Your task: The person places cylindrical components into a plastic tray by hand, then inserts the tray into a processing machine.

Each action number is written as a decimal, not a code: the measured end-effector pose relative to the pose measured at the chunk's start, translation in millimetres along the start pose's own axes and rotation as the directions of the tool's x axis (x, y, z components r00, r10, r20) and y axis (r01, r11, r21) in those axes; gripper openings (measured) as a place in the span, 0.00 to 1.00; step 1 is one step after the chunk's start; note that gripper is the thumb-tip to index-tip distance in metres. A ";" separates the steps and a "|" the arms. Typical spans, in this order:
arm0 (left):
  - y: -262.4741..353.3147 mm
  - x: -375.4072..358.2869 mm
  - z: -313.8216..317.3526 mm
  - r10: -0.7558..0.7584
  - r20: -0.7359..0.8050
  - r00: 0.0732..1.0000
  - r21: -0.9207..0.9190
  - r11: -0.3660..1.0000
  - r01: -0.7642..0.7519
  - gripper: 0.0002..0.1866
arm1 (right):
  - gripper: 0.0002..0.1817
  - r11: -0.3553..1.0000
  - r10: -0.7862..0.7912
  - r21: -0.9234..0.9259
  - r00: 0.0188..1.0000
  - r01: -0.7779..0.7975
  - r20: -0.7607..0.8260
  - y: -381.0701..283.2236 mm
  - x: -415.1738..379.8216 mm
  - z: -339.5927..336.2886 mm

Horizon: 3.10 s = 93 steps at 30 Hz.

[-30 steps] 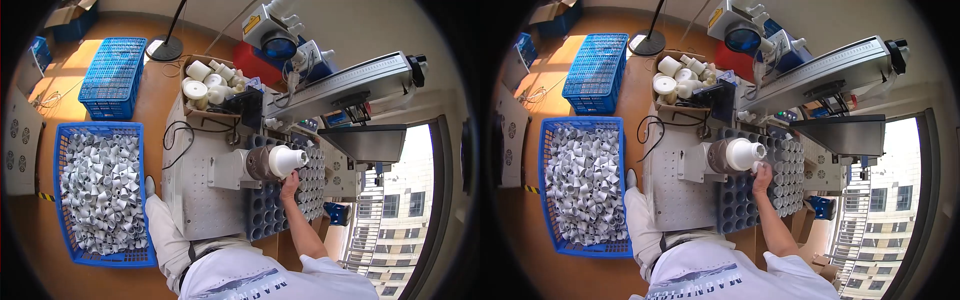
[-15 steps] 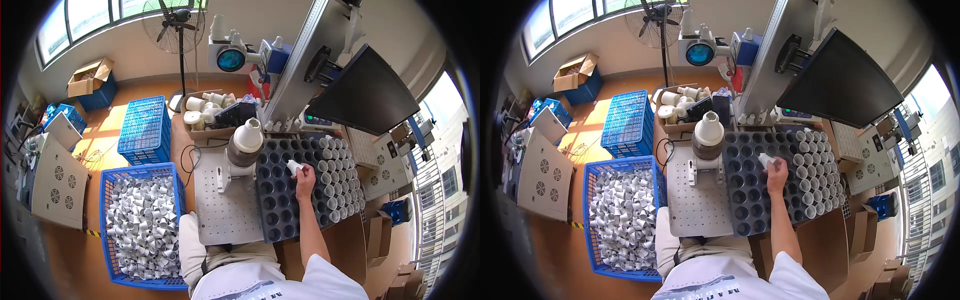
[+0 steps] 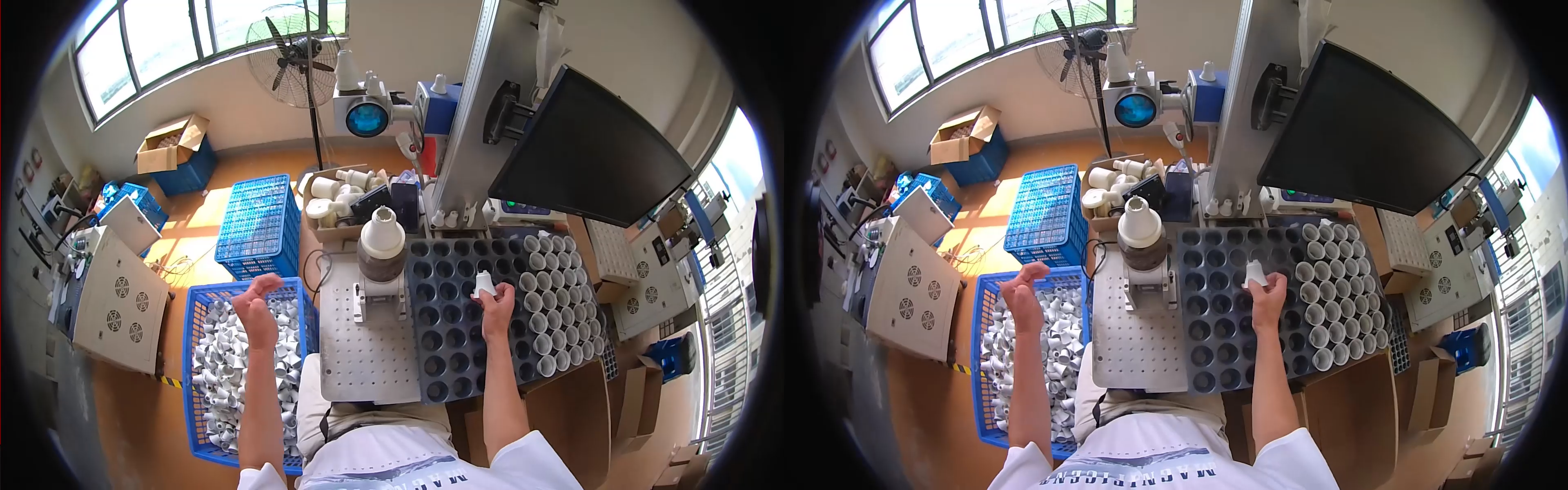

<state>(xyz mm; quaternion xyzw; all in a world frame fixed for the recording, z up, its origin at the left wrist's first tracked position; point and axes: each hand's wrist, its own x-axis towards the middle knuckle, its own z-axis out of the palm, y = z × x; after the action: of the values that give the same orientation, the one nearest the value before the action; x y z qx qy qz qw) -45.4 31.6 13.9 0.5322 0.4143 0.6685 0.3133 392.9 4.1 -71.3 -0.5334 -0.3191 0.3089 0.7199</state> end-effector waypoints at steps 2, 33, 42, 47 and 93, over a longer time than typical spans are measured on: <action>21.3 15.4 35.7 0.005 -0.007 1.000 0.001 1.000 -0.005 0.22 | 0.13 0.996 0.057 0.072 0.998 -0.059 0.040 -0.9 1.9 -5.9; 43.3 43.1 -20.8 0.085 -0.063 0.994 0.258 0.964 -0.066 0.13 | 0.16 0.942 -0.326 0.114 0.771 0.317 0.547 -104.5 -26.9 204.5; -122.5 -135.8 -315.2 0.106 -0.478 0.872 0.745 0.575 0.339 0.15 | 0.13 0.853 -0.453 -0.056 0.789 0.519 0.414 -84.5 -10.4 149.6; -138.2 -218.3 -294.2 -0.086 -0.484 0.871 0.624 0.663 0.413 0.14 | 0.14 0.453 -0.320 -0.760 0.880 0.467 0.350 -46.4 72.6 32.2; -76.8 -189.6 37.7 -0.308 0.390 0.868 0.417 0.899 0.132 0.16 | 0.18 0.764 -0.224 -0.566 0.949 0.312 0.220 1.1 36.5 64.8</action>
<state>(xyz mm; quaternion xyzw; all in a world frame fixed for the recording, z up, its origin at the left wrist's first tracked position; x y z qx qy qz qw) 34.5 -87.7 -136.6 0.6693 0.5108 0.3952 0.3673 363.7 70.0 -52.8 -0.6574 -0.5221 0.1239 0.5291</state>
